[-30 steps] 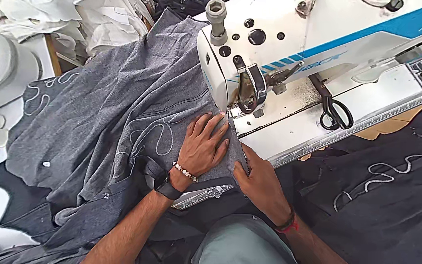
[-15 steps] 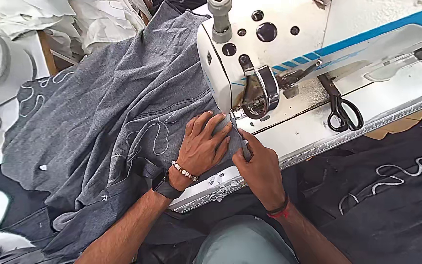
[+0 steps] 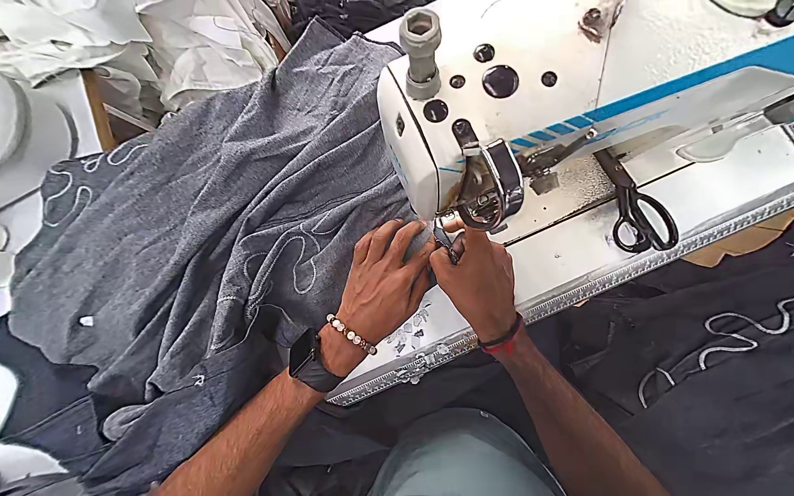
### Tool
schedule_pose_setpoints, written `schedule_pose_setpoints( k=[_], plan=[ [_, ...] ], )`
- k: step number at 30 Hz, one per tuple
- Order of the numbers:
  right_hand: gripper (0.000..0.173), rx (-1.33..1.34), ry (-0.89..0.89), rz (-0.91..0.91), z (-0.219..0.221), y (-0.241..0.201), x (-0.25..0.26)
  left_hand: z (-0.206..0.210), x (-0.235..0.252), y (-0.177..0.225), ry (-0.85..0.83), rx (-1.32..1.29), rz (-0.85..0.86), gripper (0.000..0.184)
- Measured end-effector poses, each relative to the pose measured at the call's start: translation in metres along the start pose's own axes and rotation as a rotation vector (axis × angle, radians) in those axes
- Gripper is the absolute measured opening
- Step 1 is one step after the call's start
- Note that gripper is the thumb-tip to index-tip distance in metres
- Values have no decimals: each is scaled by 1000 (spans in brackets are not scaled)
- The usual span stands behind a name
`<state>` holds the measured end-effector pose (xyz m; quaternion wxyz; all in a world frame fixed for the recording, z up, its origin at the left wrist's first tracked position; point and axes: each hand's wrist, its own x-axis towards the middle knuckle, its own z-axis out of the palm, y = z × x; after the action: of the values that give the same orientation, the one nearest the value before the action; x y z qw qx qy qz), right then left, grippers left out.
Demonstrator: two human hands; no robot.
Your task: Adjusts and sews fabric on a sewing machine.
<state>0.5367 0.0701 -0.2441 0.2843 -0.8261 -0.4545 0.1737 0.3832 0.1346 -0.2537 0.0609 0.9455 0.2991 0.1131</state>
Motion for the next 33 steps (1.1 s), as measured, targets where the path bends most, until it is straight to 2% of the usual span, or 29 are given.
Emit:
schedule_pose_setpoints(
  k=[4,5,7,9,11,14,18,23,27,30,33],
  plan=[
    [49,-12,-161,-131,-22,12,22,7,1,-20,55,-86,79,37],
    [50,-95,-130,-141,-33,11,25,6,4,-25,49,-91,106,37],
    [43,-286,56,-135,-46,6,23,5,5,-31,53,-85,144,38],
    [38,-372,158,-109,-50,1,16,4,5,-30,61,-68,177,39],
    [36,-296,158,-149,-42,15,8,0,8,-23,47,-58,219,38],
    [47,-201,151,-153,-21,39,-4,-13,18,-3,7,-60,248,28],
    [42,-186,271,-107,-12,47,-15,-10,41,15,123,-58,261,23],
    [26,-113,311,-135,-10,53,-20,-7,49,6,178,-29,367,22],
    [13,-52,332,-242,-8,57,-25,-4,47,0,193,-32,382,20],
    [16,-112,343,-319,-3,57,-31,-3,46,-2,157,-13,411,22],
    [22,-88,310,-316,-4,58,-37,-3,42,-5,103,0,450,27]
  ],
)
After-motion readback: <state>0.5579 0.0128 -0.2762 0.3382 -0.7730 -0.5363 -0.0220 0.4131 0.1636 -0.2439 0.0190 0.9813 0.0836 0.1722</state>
